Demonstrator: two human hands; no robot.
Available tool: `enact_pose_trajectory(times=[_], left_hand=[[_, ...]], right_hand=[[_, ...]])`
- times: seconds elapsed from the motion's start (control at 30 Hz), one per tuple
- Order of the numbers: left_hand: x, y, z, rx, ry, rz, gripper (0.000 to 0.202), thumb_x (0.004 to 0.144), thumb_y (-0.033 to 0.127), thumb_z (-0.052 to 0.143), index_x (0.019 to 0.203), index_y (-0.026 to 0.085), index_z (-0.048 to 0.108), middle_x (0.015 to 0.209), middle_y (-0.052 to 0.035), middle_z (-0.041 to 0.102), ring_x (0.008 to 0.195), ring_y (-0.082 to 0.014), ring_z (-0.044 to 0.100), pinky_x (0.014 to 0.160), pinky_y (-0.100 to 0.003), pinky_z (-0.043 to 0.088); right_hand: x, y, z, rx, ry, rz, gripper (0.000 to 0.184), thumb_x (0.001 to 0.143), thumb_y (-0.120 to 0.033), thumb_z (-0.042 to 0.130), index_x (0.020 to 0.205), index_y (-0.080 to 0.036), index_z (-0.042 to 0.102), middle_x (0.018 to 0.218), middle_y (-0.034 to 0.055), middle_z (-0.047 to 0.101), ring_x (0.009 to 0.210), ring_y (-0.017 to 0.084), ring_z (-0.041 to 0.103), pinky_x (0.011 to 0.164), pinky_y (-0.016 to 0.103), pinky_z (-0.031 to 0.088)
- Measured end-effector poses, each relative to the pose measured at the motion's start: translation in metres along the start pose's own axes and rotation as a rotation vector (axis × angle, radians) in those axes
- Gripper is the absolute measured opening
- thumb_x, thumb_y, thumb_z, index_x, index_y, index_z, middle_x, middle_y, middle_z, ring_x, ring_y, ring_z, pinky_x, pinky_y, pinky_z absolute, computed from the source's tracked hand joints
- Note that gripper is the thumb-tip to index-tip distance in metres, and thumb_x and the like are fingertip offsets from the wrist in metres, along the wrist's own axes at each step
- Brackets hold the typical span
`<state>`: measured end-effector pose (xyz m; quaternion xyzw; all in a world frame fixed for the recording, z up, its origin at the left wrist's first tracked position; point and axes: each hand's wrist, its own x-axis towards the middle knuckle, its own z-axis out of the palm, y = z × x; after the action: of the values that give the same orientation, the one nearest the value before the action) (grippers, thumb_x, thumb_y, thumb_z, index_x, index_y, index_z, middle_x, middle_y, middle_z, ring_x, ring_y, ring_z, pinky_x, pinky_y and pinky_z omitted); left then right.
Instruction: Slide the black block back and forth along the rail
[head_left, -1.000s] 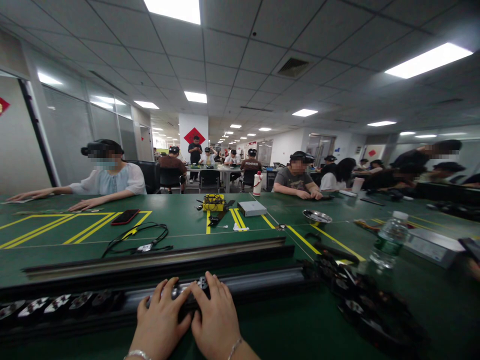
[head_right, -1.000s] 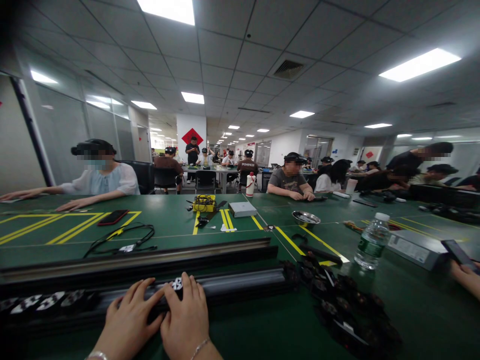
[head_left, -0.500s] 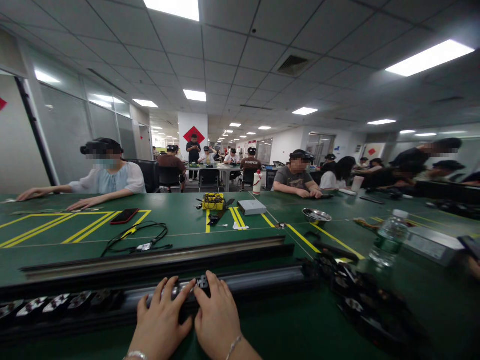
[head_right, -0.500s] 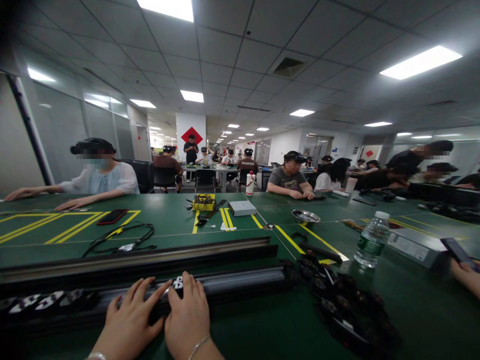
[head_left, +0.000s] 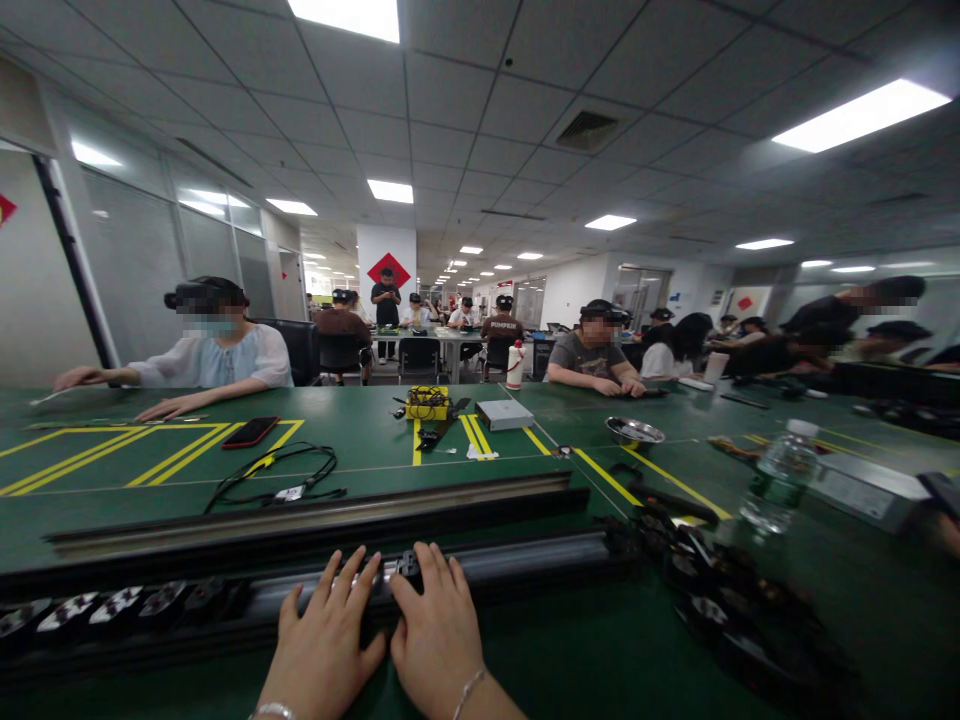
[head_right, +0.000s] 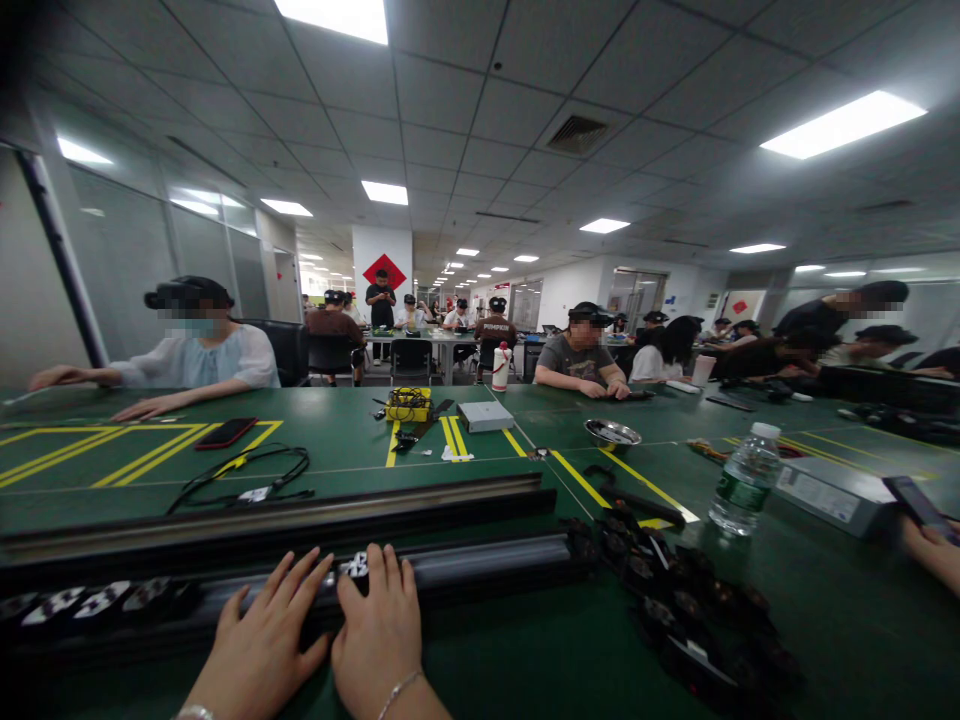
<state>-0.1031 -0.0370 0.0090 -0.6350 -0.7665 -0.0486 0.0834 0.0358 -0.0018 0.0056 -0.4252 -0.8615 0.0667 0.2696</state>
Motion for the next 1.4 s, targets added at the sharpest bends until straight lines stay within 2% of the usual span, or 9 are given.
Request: enact_pose_trajectory(times=[0.43,0.6,0.73,0.87,0.97,1.07,1.17,1.27,1.4], left_hand=[[-0.001,0.000,-0.002,-0.013,0.000,-0.004,0.060,0.072,0.033,0.035,0.132,0.029,0.030,0.143,-0.0003,0.027,0.133,-0.0244,0.015,0.101,-0.053,0.013],[0.000,0.000,-0.003,-0.018,0.002,-0.016,0.060,0.071,0.033,0.037,0.131,0.030,0.032,0.142,0.0009,0.029,0.132,-0.0232,0.017,0.102,-0.049,0.013],[-0.001,-0.001,-0.003,-0.031,0.019,-0.008,0.060,0.071,0.033,0.038,0.131,0.031,0.031,0.142,0.0013,0.029,0.132,-0.0231,0.017,0.102,-0.048,0.014],[-0.001,-0.001,-0.003,-0.039,0.022,-0.005,0.060,0.071,0.032,0.038,0.130,0.030,0.033,0.142,0.0006,0.030,0.132,-0.0234,0.017,0.102,-0.048,0.014],[-0.001,-0.001,-0.001,-0.051,0.027,-0.001,0.060,0.070,0.033,0.038,0.130,0.031,0.033,0.142,0.0007,0.030,0.132,-0.0237,0.017,0.102,-0.049,0.013],[-0.001,0.000,0.000,-0.060,0.037,-0.004,0.060,0.070,0.032,0.039,0.130,0.030,0.034,0.142,0.0003,0.030,0.132,-0.0237,0.017,0.102,-0.049,0.012],[-0.001,0.000,0.000,-0.068,0.045,-0.003,0.061,0.070,0.033,0.039,0.130,0.029,0.034,0.141,-0.0002,0.031,0.132,-0.0233,0.017,0.102,-0.047,0.013],[-0.001,0.000,-0.001,-0.076,0.051,0.004,0.061,0.070,0.033,0.039,0.130,0.029,0.033,0.141,-0.0003,0.031,0.132,-0.0227,0.017,0.100,-0.045,0.018],[-0.001,0.001,-0.003,-0.080,0.048,0.004,0.062,0.070,0.033,0.039,0.131,0.029,0.031,0.142,-0.0005,0.031,0.132,-0.0226,0.017,0.099,-0.044,0.020]], right_hand=[[0.001,0.001,0.003,0.013,0.078,0.029,0.029,0.076,-0.031,0.053,0.104,-0.026,0.057,0.133,0.0062,0.037,0.123,0.022,0.031,0.102,0.040,0.022],[0.003,0.004,0.005,0.010,0.107,0.033,0.023,0.082,-0.036,0.046,0.098,-0.027,0.059,0.129,0.0050,0.041,0.118,0.021,0.037,0.099,0.038,0.027],[0.004,0.003,0.004,-0.017,0.114,0.046,0.021,0.085,-0.032,0.042,0.095,-0.027,0.060,0.126,0.0045,0.043,0.115,0.020,0.040,0.097,0.037,0.030],[0.005,0.002,0.001,-0.032,0.114,0.059,0.026,0.085,-0.025,0.040,0.103,-0.032,0.057,0.123,0.0025,0.046,0.113,0.018,0.043,0.095,0.035,0.032],[0.006,0.002,0.000,-0.024,0.138,0.058,0.037,0.085,-0.026,0.040,0.119,-0.037,0.046,0.123,0.0013,0.048,0.114,0.017,0.043,0.095,0.035,0.032],[0.008,0.001,-0.001,0.018,0.160,0.098,0.045,0.083,-0.028,0.042,0.128,-0.028,0.038,0.122,0.0036,0.051,0.114,0.017,0.043,0.095,0.033,0.032],[0.011,0.001,-0.003,0.058,0.156,0.169,0.041,0.082,-0.029,0.043,0.122,-0.020,0.046,0.117,0.0060,0.054,0.110,0.018,0.047,0.092,0.032,0.034],[0.013,0.002,-0.005,0.076,0.159,0.190,0.033,0.080,-0.030,0.045,0.112,-0.022,0.053,0.114,0.0051,0.056,0.108,0.018,0.048,0.091,0.032,0.033],[0.015,0.002,-0.006,0.053,0.160,0.211,0.032,0.080,-0.028,0.044,0.110,-0.023,0.054,0.114,0.0039,0.057,0.113,0.019,0.044,0.097,0.035,0.027]])
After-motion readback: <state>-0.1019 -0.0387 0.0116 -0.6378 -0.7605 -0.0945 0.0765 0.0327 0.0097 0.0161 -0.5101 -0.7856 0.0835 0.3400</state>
